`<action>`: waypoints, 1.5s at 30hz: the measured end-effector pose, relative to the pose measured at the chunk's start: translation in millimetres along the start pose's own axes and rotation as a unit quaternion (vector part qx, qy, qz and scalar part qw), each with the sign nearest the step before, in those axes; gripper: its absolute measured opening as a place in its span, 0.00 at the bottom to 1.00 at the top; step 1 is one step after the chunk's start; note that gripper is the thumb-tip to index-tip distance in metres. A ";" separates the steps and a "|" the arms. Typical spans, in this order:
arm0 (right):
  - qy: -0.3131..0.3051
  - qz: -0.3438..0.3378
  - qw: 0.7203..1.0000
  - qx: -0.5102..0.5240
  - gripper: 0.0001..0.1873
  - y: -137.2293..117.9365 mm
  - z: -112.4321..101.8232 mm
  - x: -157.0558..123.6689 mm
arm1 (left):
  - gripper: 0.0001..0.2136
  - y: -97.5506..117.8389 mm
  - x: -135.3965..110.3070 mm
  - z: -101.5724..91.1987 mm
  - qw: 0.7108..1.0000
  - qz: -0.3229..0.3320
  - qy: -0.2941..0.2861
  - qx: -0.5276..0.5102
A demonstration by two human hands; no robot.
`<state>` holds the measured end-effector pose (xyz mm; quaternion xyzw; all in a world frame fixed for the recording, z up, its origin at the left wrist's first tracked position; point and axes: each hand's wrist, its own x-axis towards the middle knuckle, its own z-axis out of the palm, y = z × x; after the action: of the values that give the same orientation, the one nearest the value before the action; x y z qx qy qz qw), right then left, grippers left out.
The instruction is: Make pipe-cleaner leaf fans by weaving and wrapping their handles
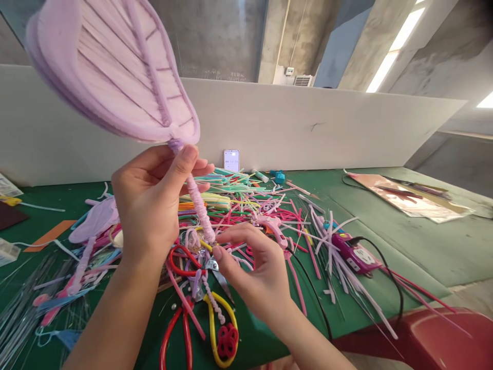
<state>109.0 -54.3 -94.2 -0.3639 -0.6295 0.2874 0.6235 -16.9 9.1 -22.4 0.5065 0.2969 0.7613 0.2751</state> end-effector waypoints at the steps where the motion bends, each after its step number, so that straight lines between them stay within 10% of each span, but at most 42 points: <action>1: -0.003 0.013 1.000 0.009 0.02 0.5 0.6 0.4 | 0.04 0.0 -0.2 0.0 1.000 -0.001 -0.001 -0.001; 45: 0.008 0.093 0.995 0.029 0.04 3.6 3.8 -0.5 | 0.03 6.1 -6.0 2.0 1.000 0.008 -0.001 -0.001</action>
<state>105.6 -52.4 -97.7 -0.4054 -0.5791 0.3595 0.6092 -13.7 1.1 -21.0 0.5090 0.2917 0.7635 0.2700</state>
